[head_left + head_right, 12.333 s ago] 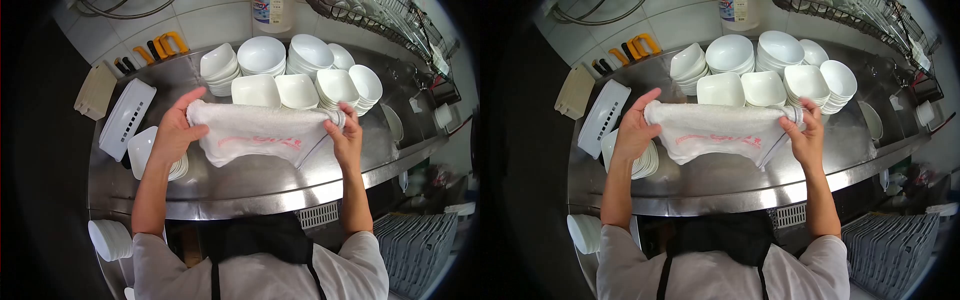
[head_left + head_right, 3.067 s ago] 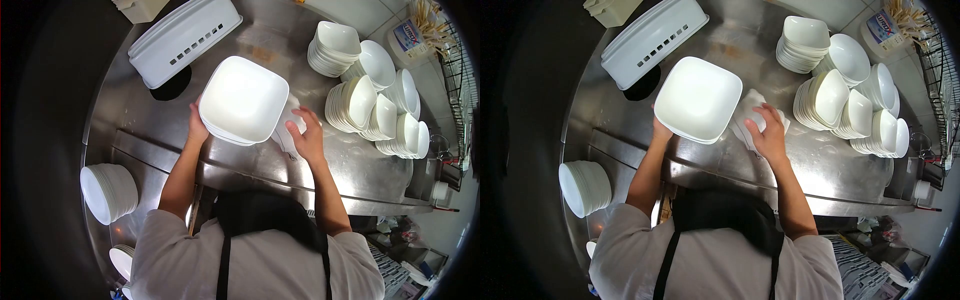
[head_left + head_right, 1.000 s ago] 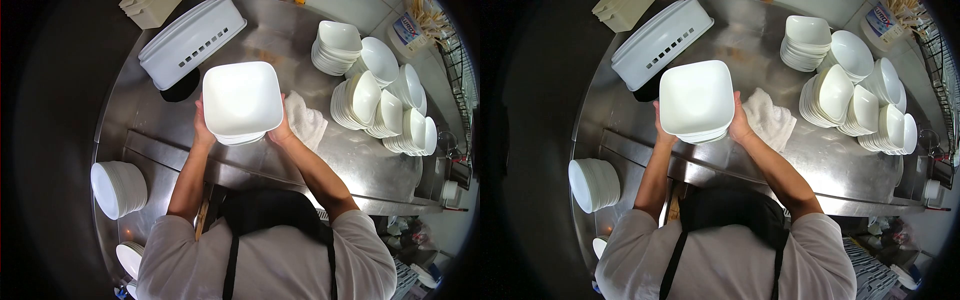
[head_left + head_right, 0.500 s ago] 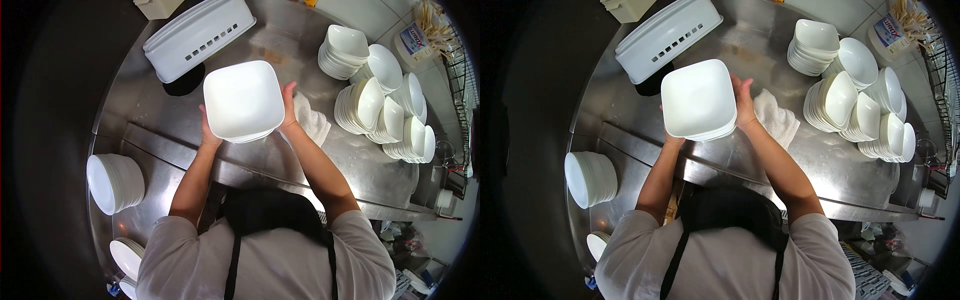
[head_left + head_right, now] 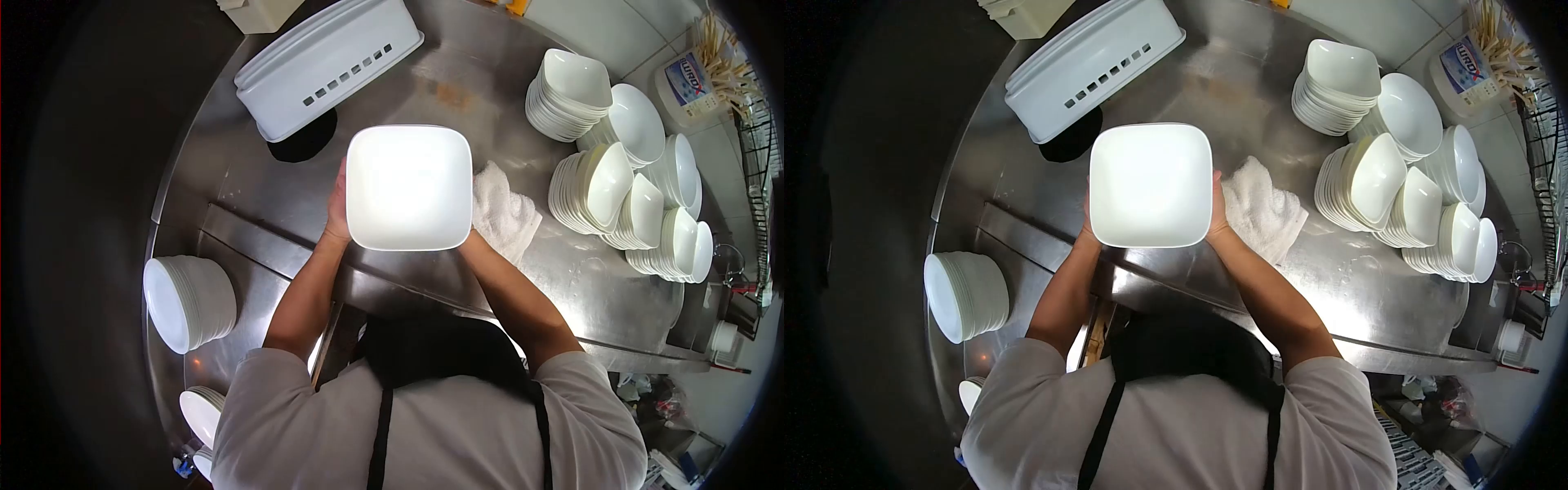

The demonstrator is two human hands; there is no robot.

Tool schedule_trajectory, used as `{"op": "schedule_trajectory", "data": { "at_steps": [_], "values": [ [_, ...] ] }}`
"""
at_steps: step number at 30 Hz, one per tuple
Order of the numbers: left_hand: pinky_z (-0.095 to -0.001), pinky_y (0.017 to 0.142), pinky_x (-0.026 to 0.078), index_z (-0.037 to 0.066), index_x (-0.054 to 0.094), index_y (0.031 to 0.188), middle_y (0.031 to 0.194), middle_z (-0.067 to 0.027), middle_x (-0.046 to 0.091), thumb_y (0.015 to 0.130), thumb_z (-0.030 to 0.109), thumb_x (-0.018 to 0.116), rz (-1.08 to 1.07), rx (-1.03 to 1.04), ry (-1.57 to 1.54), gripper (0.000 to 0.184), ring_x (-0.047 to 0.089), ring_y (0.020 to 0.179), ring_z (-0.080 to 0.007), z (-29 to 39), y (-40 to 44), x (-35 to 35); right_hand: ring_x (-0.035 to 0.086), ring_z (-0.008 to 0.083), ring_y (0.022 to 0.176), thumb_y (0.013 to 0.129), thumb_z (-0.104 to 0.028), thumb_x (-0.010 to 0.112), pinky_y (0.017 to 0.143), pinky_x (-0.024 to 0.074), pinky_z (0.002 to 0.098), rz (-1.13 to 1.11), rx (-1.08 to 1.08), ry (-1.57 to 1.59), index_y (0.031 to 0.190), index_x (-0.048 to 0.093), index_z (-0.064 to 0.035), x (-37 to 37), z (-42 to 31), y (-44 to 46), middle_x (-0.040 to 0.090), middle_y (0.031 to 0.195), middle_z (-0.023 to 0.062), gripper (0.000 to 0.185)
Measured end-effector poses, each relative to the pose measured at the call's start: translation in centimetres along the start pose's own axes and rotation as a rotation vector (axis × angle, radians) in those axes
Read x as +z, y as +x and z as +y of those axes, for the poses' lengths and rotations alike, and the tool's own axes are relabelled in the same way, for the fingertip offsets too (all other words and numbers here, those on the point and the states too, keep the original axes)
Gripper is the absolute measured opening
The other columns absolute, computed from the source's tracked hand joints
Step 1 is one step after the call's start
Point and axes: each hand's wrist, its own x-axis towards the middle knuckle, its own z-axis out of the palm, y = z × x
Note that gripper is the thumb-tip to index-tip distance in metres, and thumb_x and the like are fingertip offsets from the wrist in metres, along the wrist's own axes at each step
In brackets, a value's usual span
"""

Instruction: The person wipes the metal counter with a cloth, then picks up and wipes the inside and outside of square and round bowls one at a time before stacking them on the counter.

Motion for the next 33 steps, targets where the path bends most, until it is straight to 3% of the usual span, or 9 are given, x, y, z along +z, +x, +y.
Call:
{"op": "schedule_trajectory", "data": {
  "at_steps": [3, 5, 7, 8, 13, 16, 19, 29, 33],
  "values": [
    [-0.0398, 0.109, 0.041, 0.006, 0.031, 0.15, 0.145, -0.0082, 0.047, 0.103, 0.049, 0.039, 0.027, -0.113, -0.099, 0.064, 0.049, 0.129, -0.0275, 1.3, -0.3, 2.2, 0.059, 0.0225, 0.115, 0.089, -0.073, 0.043, 0.097, 0.0519, 0.0362, -0.004, -0.039, -0.046, 0.138, 0.047, -0.0039, 0.1, -0.2, 0.2, 0.058, 0.129, 0.0102, 0.085],
    [-0.0399, 0.11, 0.039, 0.004, 0.029, 0.151, 0.147, -0.0088, 0.045, 0.103, 0.05, 0.039, 0.053, -0.12, -0.049, 0.067, 0.047, 0.131, -0.0276, 2.3, -0.2, 4.1, 0.058, 0.0216, 0.116, 0.09, -0.073, 0.041, 0.098, 0.0506, 0.0359, -0.015, 0.074, 0.271, 0.137, 0.048, -0.0038, 0.8, -0.5, 0.6, 0.058, 0.129, 0.009, 0.084],
    [-0.0401, 0.112, 0.037, 0.004, 0.027, 0.152, 0.148, -0.0104, 0.043, 0.102, 0.053, 0.041, 0.157, -0.075, 0.035, 0.072, 0.045, 0.133, -0.0279, 2.3, -0.3, 4.7, 0.057, 0.0218, 0.119, 0.091, -0.073, 0.038, 0.102, 0.0475, 0.0366, 0.0, 0.009, -0.22, 0.138, 0.047, -0.0041, 1.4, -2.1, 0.0, 0.057, 0.131, 0.0085, 0.084],
    [-0.0397, 0.113, 0.036, 0.004, 0.027, 0.152, 0.148, -0.0114, 0.043, 0.101, 0.056, 0.041, 0.115, 0.074, 0.144, 0.074, 0.045, 0.133, -0.0278, 2.5, -0.4, 5.2, 0.056, 0.0219, 0.12, 0.092, -0.072, 0.037, 0.103, 0.0459, 0.0369, 0.009, -0.023, -0.467, 0.139, 0.047, -0.0042, 2.4, -3.2, -0.5, 0.057, 0.132, 0.0083, 0.083],
    [-0.0372, 0.114, 0.033, 0.005, 0.027, 0.153, 0.146, -0.0148, 0.044, 0.098, 0.052, 0.048, -0.135, 0.583, 0.488, 0.075, 0.045, 0.132, -0.027, 5.6, -1.7, 11.2, 0.053, 0.0221, 0.124, 0.095, -0.071, 0.035, 0.107, 0.0404, 0.0365, -0.073, -0.155, -0.184, 0.142, 0.045, -0.0044, 7.3, -6.3, -2.1, 0.055, 0.136, 0.0102, 0.081],
    [-0.0376, 0.113, 0.034, 0.005, 0.028, 0.153, 0.146, -0.0136, 0.044, 0.095, 0.036, 0.051, -0.036, 0.268, 0.568, 0.069, 0.045, 0.133, -0.0263, 6.8, -2.5, 14.4, 0.052, 0.025, 0.126, 0.096, -0.066, 0.041, 0.106, 0.0418, 0.0372, 0.058, -0.051, -0.287, 0.143, 0.043, -0.0026, 11.4, -8.2, -2.8, 0.052, 0.139, 0.0143, 0.079],
    [-0.0375, 0.112, 0.035, 0.005, 0.03, 0.152, 0.145, -0.0133, 0.045, 0.089, 0.024, 0.053, 0.038, 0.087, 0.217, 0.07, 0.046, 0.132, -0.0259, 7.9, -1.4, 14.5, 0.05, 0.0268, 0.128, 0.094, -0.068, 0.045, 0.107, 0.041, 0.0384, 0.165, 0.017, -0.339, 0.144, 0.042, -0.0015, 14.5, -8.9, -2.4, 0.05, 0.141, 0.017, 0.083],
    [-0.0382, 0.113, 0.033, 0.005, 0.029, 0.152, 0.146, -0.0137, 0.045, 0.094, 0.032, 0.05, 0.018, 0.194, 0.24, 0.067, 0.044, 0.135, -0.0262, 7.1, -1.0, 13.0, 0.043, 0.0282, 0.136, 0.094, -0.067, 0.045, 0.112, 0.0355, 0.0399, 0.097, -0.153, -0.33, 0.148, 0.037, -0.0014, 11.4, -8.3, -1.9, 0.046, 0.146, 0.0184, 0.085],
    [-0.0393, 0.107, 0.035, 0.006, 0.032, 0.149, 0.141, -0.0166, 0.05, 0.097, 0.04, 0.047, 0.387, 0.619, 0.407, 0.064, 0.047, 0.129, -0.0254, 8.4, -3.8, 13.2, 0.032, 0.03, 0.144, 0.089, -0.063, 0.057, 0.116, 0.0279, 0.0421, 0.374, -0.167, -1.578, 0.151, 0.034, -0.0087, 7.6, -11.7, -7.2, 0.038, 0.151, 0.0236, 0.086]
  ]
}}
